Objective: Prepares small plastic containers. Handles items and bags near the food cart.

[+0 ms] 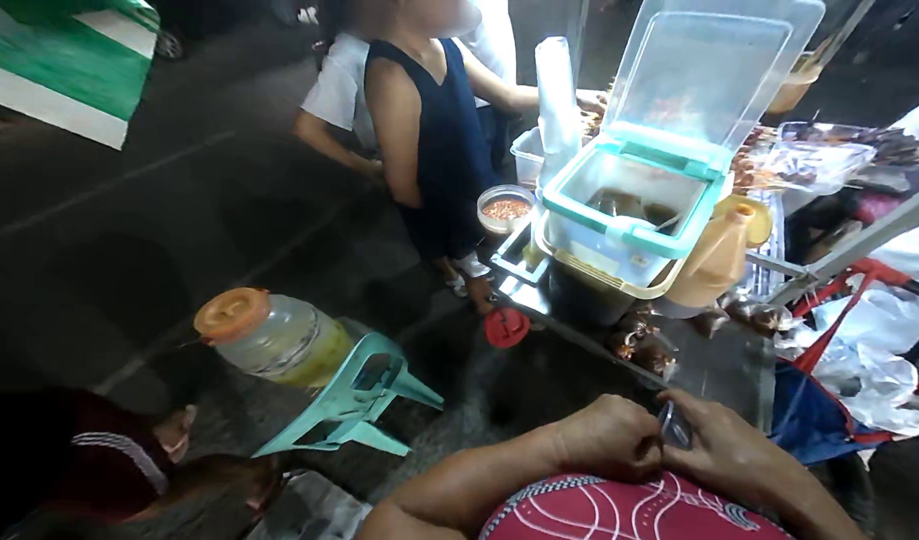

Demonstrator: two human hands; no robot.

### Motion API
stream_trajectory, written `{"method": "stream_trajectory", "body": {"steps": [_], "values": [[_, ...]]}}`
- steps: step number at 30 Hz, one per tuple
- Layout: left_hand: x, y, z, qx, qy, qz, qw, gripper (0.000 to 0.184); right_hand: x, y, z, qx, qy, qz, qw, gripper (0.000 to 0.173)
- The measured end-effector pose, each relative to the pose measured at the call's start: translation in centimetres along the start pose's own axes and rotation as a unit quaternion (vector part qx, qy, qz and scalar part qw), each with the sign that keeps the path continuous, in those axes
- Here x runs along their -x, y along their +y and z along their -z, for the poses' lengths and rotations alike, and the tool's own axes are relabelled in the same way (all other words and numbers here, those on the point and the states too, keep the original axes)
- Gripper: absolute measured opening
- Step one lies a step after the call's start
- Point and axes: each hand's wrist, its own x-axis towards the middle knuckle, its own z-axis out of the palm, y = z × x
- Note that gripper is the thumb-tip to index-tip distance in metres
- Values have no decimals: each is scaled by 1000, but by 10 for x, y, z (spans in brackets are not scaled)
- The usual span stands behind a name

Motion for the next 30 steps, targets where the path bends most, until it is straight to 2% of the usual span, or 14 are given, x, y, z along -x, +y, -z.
{"method": "stream_trajectory", "body": {"steps": [5,10,14,19,25,30], "values": [[2,5,-5,-29,22,20,999,14,2,-4,0,-1,5,-10,1000,78],[0,13,-4,-45,20,76,996,15,4,-9,4,-8,-1,-21,1000,75],[1,11,-6,-38,23,77,996,16,7,-13,7,-21,-16,-19,999,69],[4,3,-5,21,10,58,998,20,7,-9,11,-47,-41,8,998,67],[3,-1,-4,100,10,81,992,22,7,-5,13,-63,-53,29,996,69],[2,-4,0,151,-23,59,986,23,5,1,17,-86,-73,69,991,69]]}}
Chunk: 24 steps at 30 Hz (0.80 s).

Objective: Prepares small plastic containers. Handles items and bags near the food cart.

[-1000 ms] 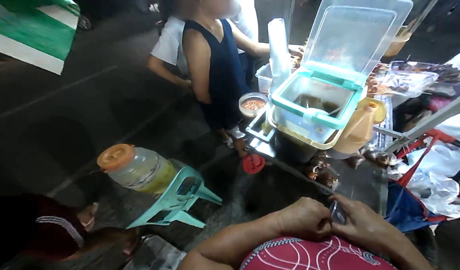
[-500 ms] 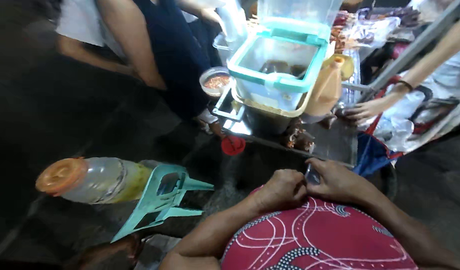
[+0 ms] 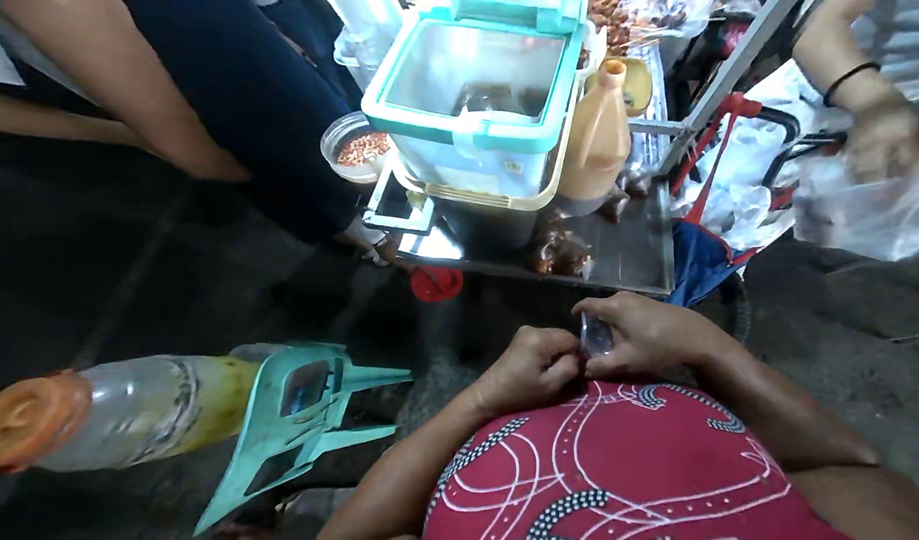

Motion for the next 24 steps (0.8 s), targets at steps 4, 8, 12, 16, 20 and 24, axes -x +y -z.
{"method": "stream_trajectory", "body": {"steps": [4,8,12,16,20,24], "values": [[-1,-2,2,2,-22,-24,999,23,1,2,3,-7,0,27,1000,66],[-1,0,4,-11,-35,-27,999,22,1,0,5,1,-15,22,1000,64],[-1,0,2,-21,-22,-26,999,21,-2,2,3,3,-20,20,1000,64],[-3,1,3,-19,-27,-20,999,21,-3,6,4,-10,-24,33,999,63],[-2,0,2,-21,-21,-17,999,21,-4,7,5,-10,-25,33,999,63],[-4,1,1,-34,-10,-16,999,20,-3,8,4,-17,-19,29,999,62]]}}
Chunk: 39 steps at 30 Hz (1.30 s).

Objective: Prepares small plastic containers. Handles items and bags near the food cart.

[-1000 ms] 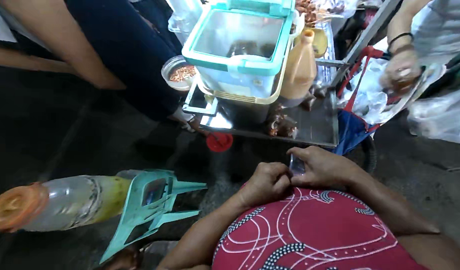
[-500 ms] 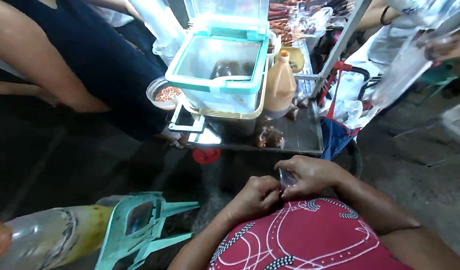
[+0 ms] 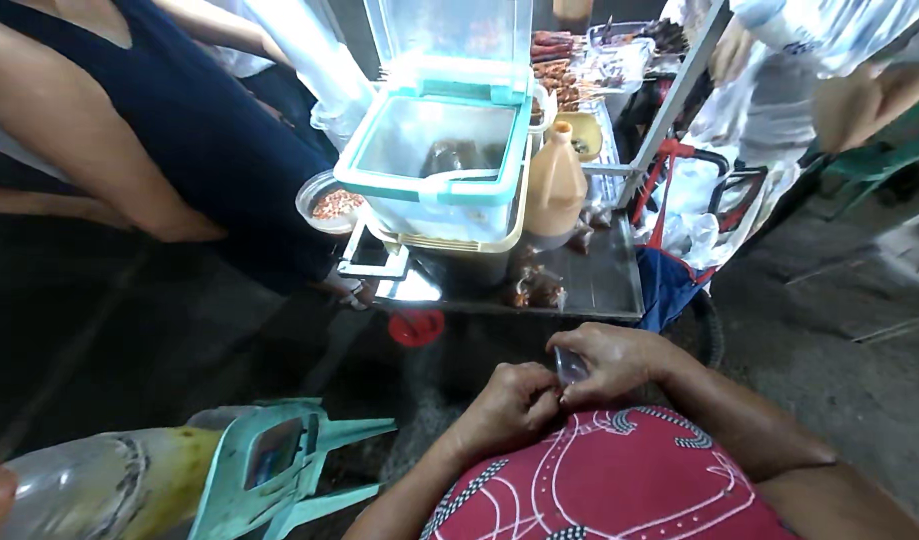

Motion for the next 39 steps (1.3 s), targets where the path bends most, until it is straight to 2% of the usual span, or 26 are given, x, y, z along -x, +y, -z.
{"method": "stream_trajectory", "body": {"steps": [26,39], "values": [[-2,-2,0,36,16,23,999,19,-3,2,6,-1,-5,0,1000,62],[-5,0,-11,-76,64,33,995,15,-3,2,0,-2,12,-51,999,60]]}}
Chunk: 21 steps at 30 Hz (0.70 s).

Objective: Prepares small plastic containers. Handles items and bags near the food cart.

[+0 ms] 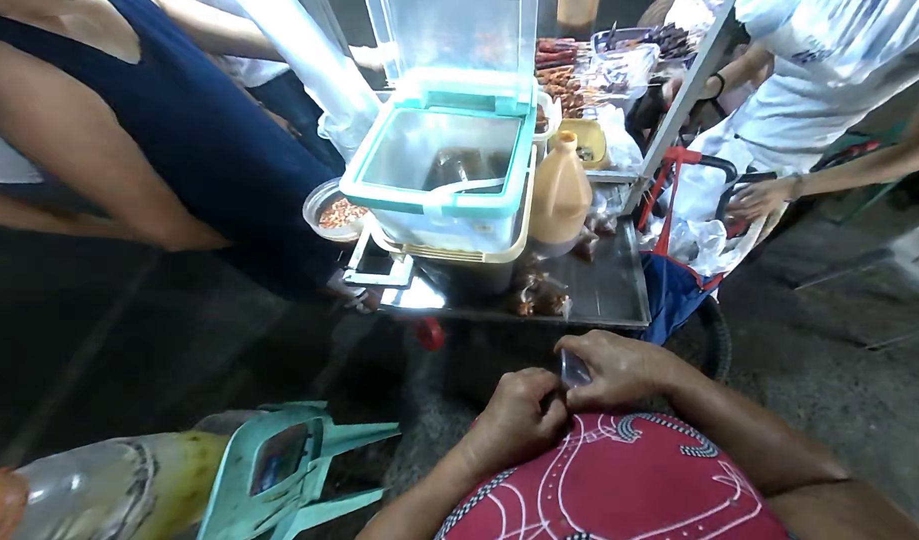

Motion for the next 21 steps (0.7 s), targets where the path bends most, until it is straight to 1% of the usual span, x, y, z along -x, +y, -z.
{"method": "stream_trajectory", "body": {"steps": [4,7,10,15,21], "values": [[0,0,-3,3,16,-7,1000,14,2,-1,-5,11,17,9,1000,61],[0,-1,0,45,7,-7,999,19,4,2,-5,3,21,5,1000,63],[0,-3,0,78,9,0,997,21,5,2,-5,-5,22,0,1000,59],[-3,-3,0,84,9,-5,996,21,5,-2,-1,-2,3,-8,1000,60],[-4,-2,4,84,-9,-10,996,21,4,3,-4,-10,19,23,1000,61]]}}
